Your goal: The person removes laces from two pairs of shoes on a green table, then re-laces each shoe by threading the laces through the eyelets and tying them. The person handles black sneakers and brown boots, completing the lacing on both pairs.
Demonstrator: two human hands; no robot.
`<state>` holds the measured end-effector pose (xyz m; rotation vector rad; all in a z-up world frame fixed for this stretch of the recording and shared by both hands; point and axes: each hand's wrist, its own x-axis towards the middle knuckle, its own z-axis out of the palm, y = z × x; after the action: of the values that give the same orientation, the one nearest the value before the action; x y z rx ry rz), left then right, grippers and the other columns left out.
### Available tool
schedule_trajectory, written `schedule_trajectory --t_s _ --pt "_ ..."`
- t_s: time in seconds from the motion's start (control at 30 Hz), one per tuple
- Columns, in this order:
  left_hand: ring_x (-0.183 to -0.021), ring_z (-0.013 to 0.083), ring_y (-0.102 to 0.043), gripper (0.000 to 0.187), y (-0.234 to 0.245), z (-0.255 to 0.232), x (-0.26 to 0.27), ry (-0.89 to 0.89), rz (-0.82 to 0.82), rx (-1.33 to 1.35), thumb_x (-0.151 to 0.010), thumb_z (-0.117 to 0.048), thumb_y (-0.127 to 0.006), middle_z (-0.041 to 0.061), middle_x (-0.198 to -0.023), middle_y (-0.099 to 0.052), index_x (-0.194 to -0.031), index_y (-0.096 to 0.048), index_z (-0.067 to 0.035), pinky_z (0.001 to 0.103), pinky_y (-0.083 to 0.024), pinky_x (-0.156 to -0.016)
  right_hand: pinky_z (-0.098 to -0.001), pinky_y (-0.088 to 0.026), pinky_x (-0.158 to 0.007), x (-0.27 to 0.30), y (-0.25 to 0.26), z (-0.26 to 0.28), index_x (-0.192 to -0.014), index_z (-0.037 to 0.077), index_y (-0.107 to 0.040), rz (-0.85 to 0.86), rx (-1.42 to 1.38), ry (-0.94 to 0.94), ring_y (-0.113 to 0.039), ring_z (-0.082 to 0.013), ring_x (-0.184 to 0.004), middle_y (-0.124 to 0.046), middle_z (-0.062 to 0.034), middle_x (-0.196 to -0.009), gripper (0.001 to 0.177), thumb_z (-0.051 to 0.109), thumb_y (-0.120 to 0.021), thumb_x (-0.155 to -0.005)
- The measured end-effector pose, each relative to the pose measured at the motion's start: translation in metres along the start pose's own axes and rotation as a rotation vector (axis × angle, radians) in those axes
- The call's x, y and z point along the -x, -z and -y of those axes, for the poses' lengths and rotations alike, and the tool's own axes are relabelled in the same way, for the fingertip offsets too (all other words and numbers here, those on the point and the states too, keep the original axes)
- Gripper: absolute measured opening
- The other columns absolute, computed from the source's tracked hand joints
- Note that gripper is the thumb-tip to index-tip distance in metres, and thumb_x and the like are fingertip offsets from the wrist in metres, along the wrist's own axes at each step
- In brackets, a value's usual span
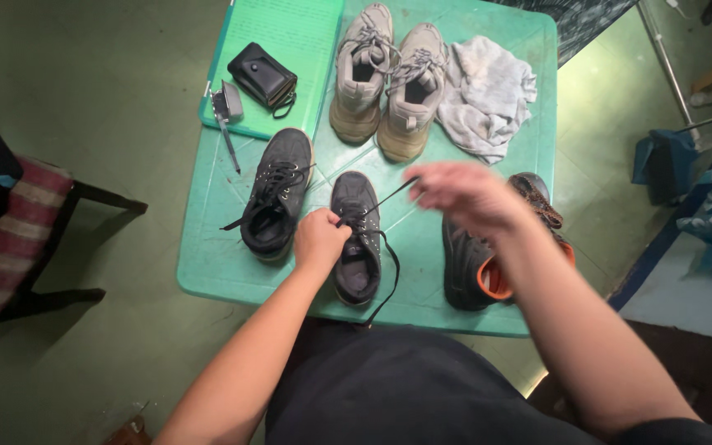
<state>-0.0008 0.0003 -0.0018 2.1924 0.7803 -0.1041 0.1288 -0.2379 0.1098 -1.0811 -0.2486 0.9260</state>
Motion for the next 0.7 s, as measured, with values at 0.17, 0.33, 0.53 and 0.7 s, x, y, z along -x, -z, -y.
schedule_trajectory --t_s 0.17,0.33,0.53,0.7 --pt "-0.086 0.033 -0.072 0.02 -0.003 0.007 -0.001 0.026 0.009 0.046 -0.071 -0.023 -0.079 0.011 -0.087 -0.076 -0.085 -0.077 -0.009 0.044 -0.056 -0.079 -0.0349 -0.049 -0.109 0.038 0.008 0.087 -0.117 -0.004 -0.072 0.06 -0.318 0.417 -0.063 -0.0256 -0.116 -0.065 -0.0142 -0.133 0.024 0.015 -0.062 -0.106" --pt "-0.084 0.0317 -0.073 0.022 -0.007 0.01 -0.003 -0.043 0.007 0.091 -0.073 -0.021 -0.078 0.011 -0.084 -0.075 -0.089 -0.075 -0.007 0.043 -0.057 -0.078 -0.0355 -0.05 -0.093 0.032 0.007 0.084 -0.106 -0.004 -0.072 0.215 -0.266 0.395 -0.064 -0.0266 -0.098 -0.069 -0.0195 -0.109 0.022 0.014 -0.06 -0.103" --pt "-0.094 0.0336 -0.068 0.023 0.005 0.014 0.007 -0.365 0.03 0.082 -0.073 -0.01 -0.075 0.013 -0.099 -0.069 -0.096 -0.073 -0.006 0.042 -0.054 -0.082 -0.0376 -0.053 -0.072 0.013 0.008 0.022 -0.086 -0.007 -0.074 0.353 0.401 -0.225 -0.067 -0.0221 -0.077 -0.072 -0.016 -0.084 0.02 0.011 -0.067 -0.082" --pt "-0.094 0.0345 -0.069 0.022 0.012 -0.003 0.016 -0.321 -0.018 0.019 -0.075 -0.016 -0.078 0.012 -0.1 -0.07 -0.093 -0.071 -0.006 0.045 -0.054 -0.081 -0.0358 -0.055 -0.081 -0.021 -0.006 -0.068 -0.097 0.009 -0.081 0.119 1.373 -0.168 -0.07 -0.0226 -0.083 -0.076 -0.0109 -0.091 0.029 0.036 -0.075 -0.088"
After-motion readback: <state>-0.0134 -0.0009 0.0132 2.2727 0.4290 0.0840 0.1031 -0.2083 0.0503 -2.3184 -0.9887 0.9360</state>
